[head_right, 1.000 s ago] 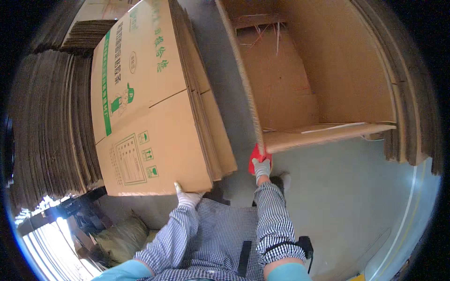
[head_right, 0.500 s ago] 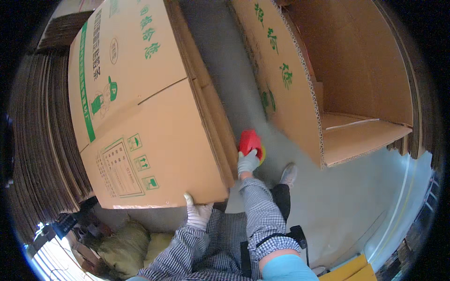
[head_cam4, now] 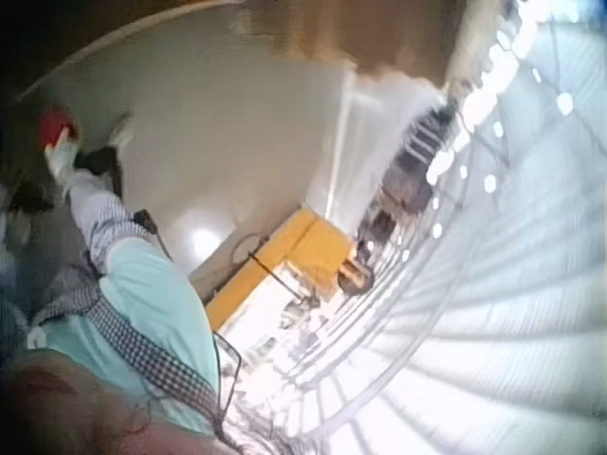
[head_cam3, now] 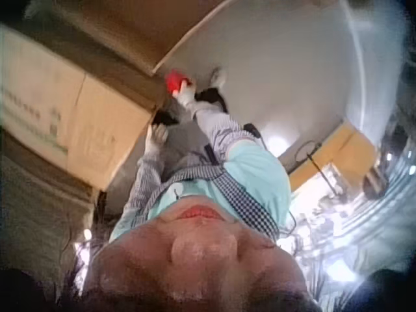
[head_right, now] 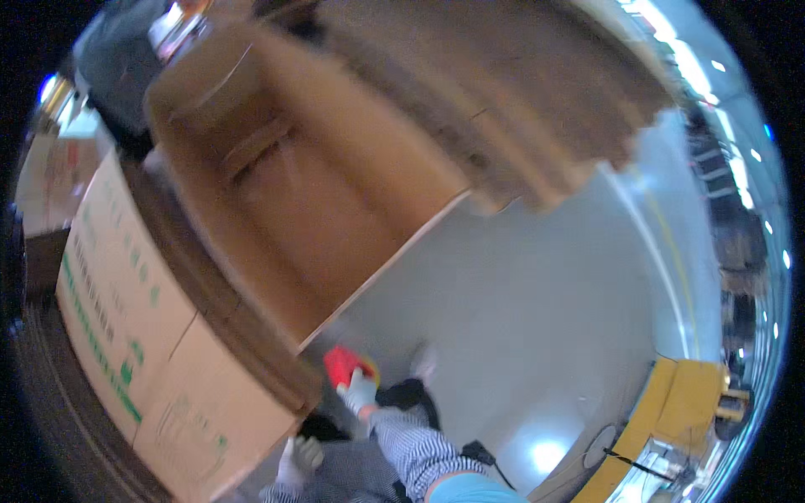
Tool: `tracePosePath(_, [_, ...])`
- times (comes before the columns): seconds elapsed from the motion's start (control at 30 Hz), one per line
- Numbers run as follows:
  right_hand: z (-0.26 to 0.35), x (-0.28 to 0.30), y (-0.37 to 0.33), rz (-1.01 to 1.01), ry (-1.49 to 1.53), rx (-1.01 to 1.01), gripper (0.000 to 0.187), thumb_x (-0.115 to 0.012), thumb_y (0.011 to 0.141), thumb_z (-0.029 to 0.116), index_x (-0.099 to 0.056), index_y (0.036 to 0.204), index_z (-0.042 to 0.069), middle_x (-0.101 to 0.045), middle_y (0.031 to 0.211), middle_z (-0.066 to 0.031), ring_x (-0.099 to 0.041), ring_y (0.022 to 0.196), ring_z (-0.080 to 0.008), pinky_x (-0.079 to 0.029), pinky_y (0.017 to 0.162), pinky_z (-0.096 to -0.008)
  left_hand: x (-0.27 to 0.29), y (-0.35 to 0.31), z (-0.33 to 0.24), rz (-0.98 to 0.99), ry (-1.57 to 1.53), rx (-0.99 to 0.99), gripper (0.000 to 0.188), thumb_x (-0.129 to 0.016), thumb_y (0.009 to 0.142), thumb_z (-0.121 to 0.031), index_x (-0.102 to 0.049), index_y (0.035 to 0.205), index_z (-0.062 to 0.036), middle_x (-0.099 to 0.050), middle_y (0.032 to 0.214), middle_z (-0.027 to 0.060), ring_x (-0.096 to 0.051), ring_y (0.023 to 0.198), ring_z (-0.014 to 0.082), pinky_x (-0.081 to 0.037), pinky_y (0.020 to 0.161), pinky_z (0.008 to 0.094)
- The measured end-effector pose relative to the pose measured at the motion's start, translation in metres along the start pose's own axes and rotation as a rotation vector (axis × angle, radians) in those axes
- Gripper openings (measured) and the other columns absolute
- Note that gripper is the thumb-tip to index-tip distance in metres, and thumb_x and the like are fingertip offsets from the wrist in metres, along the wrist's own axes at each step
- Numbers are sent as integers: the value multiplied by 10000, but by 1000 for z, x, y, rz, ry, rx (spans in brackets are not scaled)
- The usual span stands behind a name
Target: The person is assembling large cardboard boxes from flat sheets and sealing them with a tape dispenser.
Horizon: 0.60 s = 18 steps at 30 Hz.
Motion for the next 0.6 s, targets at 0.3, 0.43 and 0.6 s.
tracePosePath(0.3, [-207, 314, -146, 24, 895, -150, 627, -791, 772, 388, -606, 1254, 33, -701, 1094, -123, -668, 995, -282, -514, 916, -374, -410, -79, 64, 387, 450, -280, 487, -632, 957, -300, -485, 1347, -48, -588, 1274, 183, -594, 1169, 307, -505, 983, 427])
tracePosePath(0.43, [-258, 465, -191, -204, 969, -283, 525, -811, 771, 260, -629, 1197, 12, -706, 1073, -109, -671, 970, -232, -533, 883, -383, -658, -148, 83, 721, 479, -428, 544, -628, 957, -312, -456, 1393, -35, -584, 1300, 156, -574, 1206, 277, -478, 1021, 420])
tracePosePath(0.6, [-334, 540, -193, -510, 1430, -279, 500, -801, 770, 181, -615, 1191, -13, -694, 1087, -129, -669, 935, -276, -542, 873, -409, -852, -159, 83, 749, 171, -185, 759, -673, 908, -423, -326, 1470, -50, -280, 1539, 223, -284, 1406, 423, -388, 1096, 524])
Point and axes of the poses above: each hand's wrist, its own y-axis towards the middle knuckle, its own x-axis out of the back of the hand, z = x × y, the point moved 7 cm from there along y, towards the middle knuckle
